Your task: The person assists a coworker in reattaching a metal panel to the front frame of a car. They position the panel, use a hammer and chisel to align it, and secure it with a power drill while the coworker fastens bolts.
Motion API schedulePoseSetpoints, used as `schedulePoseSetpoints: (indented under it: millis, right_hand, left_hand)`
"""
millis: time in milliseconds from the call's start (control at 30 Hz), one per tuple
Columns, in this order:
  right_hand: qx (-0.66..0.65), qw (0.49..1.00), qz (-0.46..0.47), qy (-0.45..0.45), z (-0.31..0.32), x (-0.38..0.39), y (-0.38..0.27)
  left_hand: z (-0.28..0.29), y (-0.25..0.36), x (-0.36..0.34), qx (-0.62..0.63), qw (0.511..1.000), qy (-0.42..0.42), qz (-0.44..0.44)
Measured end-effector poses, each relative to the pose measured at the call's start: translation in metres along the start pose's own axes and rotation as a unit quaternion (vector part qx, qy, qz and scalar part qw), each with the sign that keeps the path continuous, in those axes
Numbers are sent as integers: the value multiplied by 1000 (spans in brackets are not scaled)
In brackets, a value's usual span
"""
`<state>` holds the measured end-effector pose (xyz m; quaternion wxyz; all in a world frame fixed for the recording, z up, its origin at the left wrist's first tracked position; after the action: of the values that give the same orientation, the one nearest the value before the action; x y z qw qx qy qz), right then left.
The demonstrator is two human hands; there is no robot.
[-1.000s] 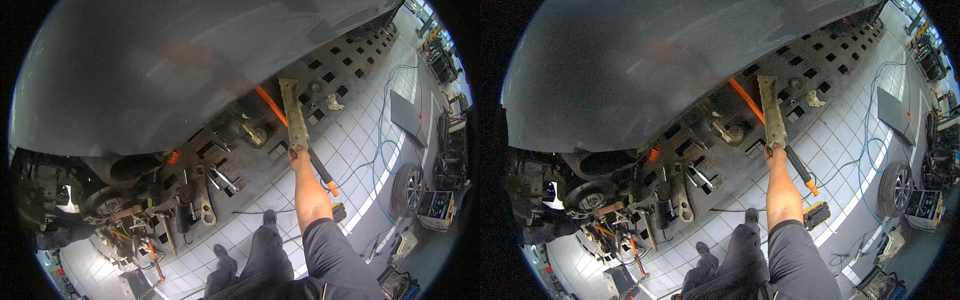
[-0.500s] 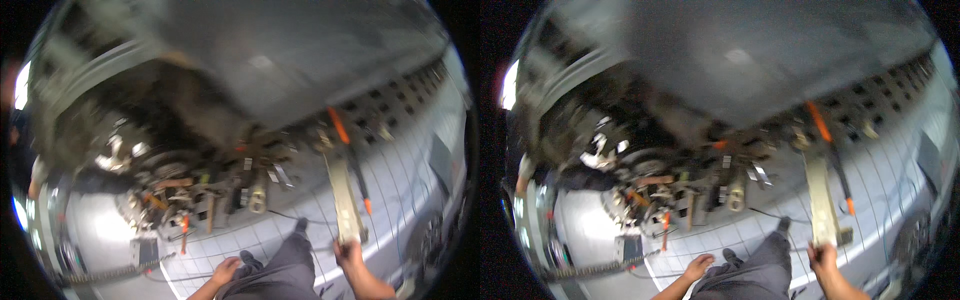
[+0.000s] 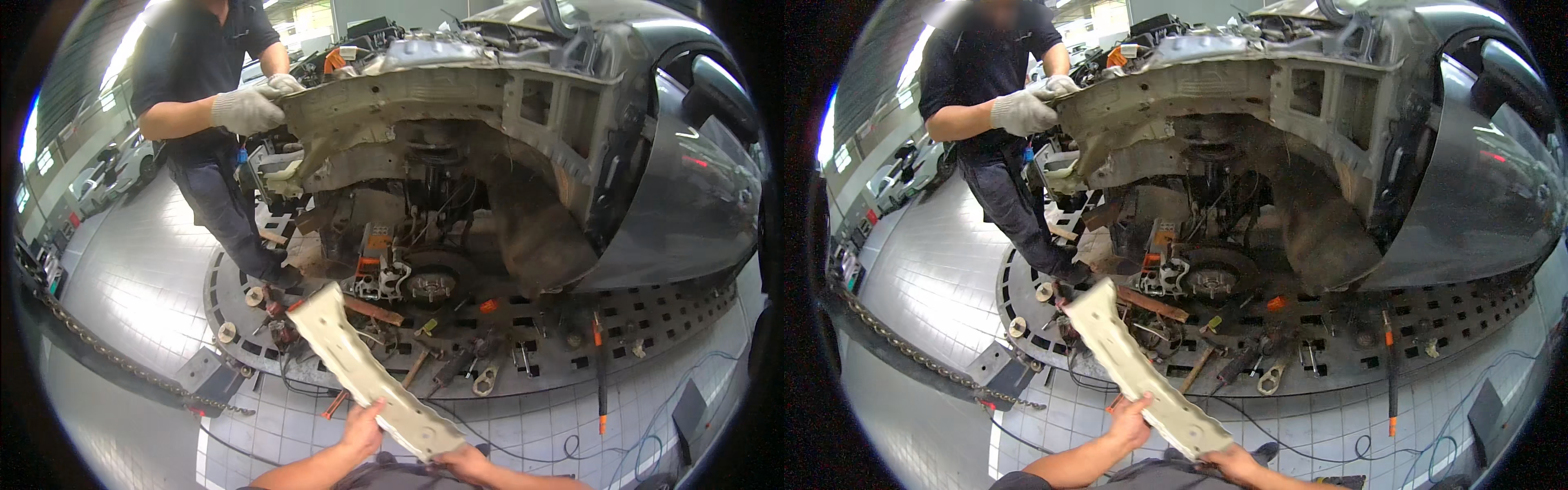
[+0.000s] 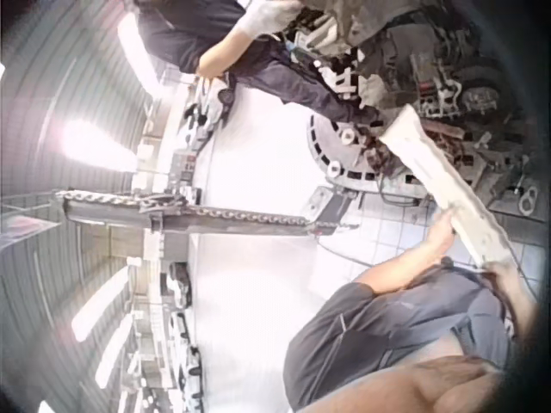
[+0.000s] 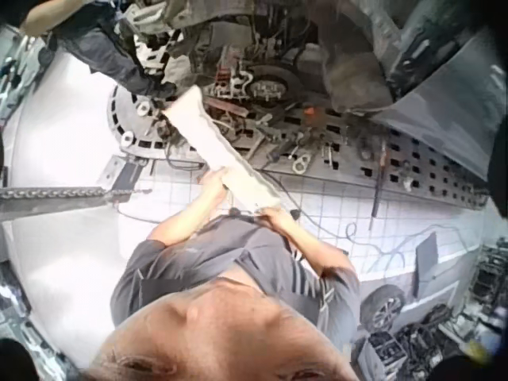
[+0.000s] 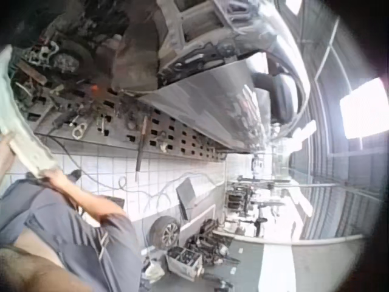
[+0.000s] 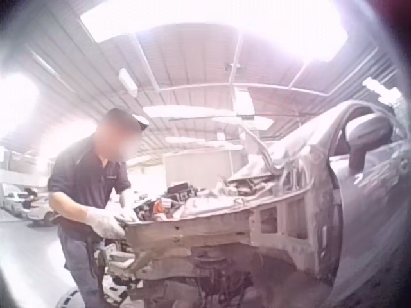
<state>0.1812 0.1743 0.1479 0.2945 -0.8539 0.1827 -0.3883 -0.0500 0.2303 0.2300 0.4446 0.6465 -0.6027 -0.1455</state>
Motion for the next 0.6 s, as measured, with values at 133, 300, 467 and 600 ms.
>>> schedulePoseSetpoints:
  millis: [133, 300, 467, 600]
  right_hand:
    - [379, 924, -4, -43, -35, -28, -88]
    - [238, 937, 247, 73, -64, -26, -212]
    - [71, 922, 381, 24, -79, -52, -265]
    - [-33, 899, 435, 33, -94, -63, -303]
  left_hand:
    - [41, 76, -30, -238, 940, -116, -215]
    - [6, 194, -38, -579, 732, -181, -310]
    - [-66, 243, -65, -636, 630, -330, -299]
    - [-119, 266, -85, -661, 605, -349, -275]
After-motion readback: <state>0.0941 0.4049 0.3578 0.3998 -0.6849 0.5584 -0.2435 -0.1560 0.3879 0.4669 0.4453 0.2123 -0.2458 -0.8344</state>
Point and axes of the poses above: each hand's wrist, its own x-axis away from the middle knuckle, its own z-axis out of the back of the hand, y = z × x, the point moved 1 cm from there along -x, towards the middle knuckle, and after that the axes turned 8 degrees about -z, right-handed, at the moved point
